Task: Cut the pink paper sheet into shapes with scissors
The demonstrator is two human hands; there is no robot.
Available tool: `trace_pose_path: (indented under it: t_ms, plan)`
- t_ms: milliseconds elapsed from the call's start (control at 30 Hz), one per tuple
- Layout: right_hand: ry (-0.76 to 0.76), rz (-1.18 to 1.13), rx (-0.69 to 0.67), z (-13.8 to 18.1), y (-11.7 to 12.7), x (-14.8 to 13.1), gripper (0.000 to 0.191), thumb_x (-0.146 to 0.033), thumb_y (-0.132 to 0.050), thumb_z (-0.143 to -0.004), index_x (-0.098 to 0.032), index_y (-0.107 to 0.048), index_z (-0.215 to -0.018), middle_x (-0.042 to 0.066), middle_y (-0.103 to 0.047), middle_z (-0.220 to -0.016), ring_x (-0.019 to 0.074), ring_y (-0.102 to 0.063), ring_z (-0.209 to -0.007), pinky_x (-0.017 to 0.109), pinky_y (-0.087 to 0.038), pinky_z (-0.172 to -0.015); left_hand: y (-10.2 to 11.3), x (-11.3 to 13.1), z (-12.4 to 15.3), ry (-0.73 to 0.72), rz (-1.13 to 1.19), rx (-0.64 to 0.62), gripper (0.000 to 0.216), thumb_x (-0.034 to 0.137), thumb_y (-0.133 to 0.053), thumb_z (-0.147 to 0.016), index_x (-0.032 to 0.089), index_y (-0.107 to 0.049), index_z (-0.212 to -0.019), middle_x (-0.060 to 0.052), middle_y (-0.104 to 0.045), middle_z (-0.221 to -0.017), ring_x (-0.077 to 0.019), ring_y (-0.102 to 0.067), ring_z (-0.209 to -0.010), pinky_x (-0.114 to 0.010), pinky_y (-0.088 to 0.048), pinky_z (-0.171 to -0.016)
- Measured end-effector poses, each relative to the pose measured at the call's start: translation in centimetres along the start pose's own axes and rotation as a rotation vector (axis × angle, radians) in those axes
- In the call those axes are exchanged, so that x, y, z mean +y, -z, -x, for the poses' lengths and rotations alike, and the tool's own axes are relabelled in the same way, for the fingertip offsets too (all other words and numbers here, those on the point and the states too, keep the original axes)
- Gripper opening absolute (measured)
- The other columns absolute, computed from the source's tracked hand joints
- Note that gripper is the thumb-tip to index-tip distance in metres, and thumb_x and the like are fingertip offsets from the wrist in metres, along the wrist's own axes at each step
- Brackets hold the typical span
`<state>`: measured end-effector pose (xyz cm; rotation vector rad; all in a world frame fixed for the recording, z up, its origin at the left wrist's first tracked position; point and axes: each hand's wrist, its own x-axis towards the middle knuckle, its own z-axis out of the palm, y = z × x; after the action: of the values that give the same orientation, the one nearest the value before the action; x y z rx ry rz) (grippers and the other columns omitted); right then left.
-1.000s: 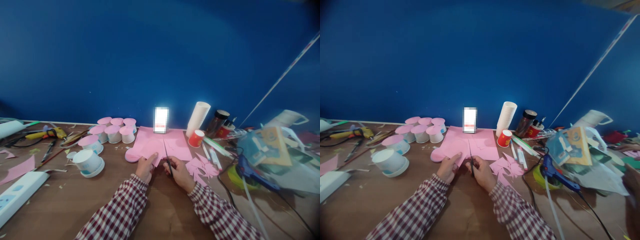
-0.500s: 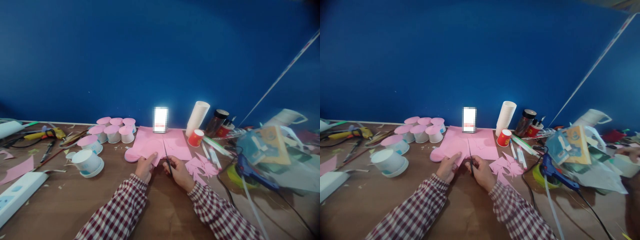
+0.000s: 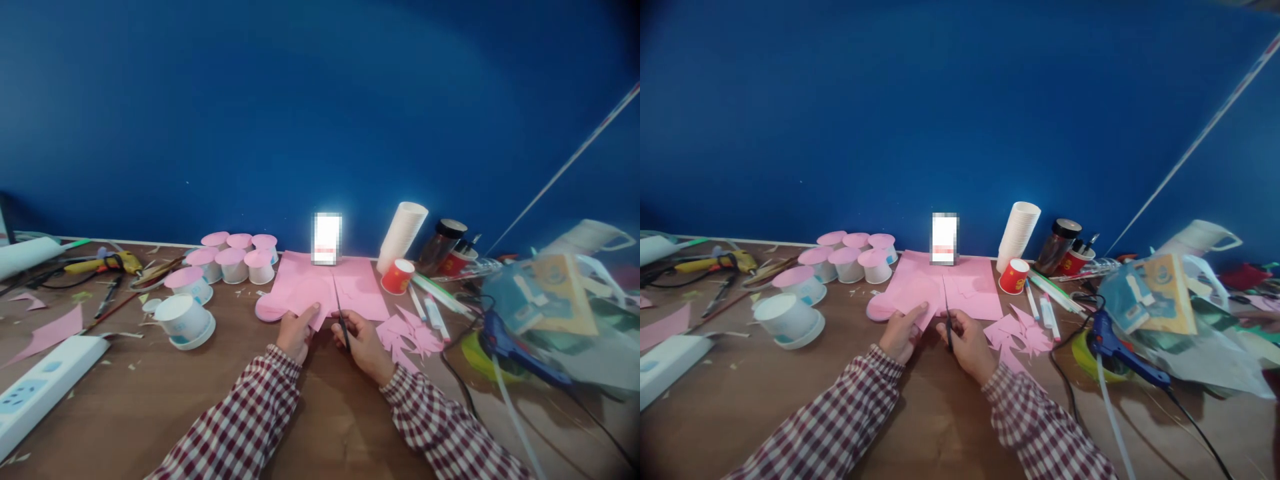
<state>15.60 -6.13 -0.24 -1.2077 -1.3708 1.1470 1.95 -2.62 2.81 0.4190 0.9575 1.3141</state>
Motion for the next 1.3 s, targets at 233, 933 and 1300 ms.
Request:
trace_pose_path:
  t_ms: [233,933,1300]
  plan:
    - [0.049,0.114,0.009,0.1,0.0,-0.1,0.037,-0.041,-0.056,-0.084,-0.018,-0.057,-0.114,0.002,-0.058,-0.074,0.014,-0.056,-0.066,0.026,-0.048,-0.061,-0.1,0.1,0.1,0.025,0.035,0.003,0.022,0.014,-0.079,-0.055,0.013,-0.059,-0.064,-0.002,-0.061,-0.054,-0.0138,-0.062,-0.059,-0.019,-0.047,-0.05]
    - [0.054,0.039,-0.084,0.2,0.0,-0.7,0.036,-0.041,-0.05,-0.088,-0.016,-0.053,-0.114,0.001,-0.058,-0.073,0.0136,-0.057,-0.065,0.026,-0.048,-0.06,-0.1,0.1,0.6,0.02,0.027,-0.09,0.027,0.021,-0.08,-0.054,0.011,-0.063,-0.073,-0.003,-0.066,-0.061,-0.0114,-0.06,-0.054,-0.02,-0.046,-0.05]
    - [0.117,0.013,-0.078,0.2,0.0,-1.6,0.027,-0.036,-0.054,-0.087,-0.015,-0.057,-0.104,0.0,-0.056,-0.071,0.0128,-0.054,-0.064,0.024,-0.045,-0.06,0.2,-1.3,0.5,0.015,0.072,-0.223,0.031,0.025,-0.079,-0.056,0.01,-0.064,-0.079,-0.005,-0.068,-0.067,-0.0166,-0.063,-0.06,-0.027,-0.05,-0.056]
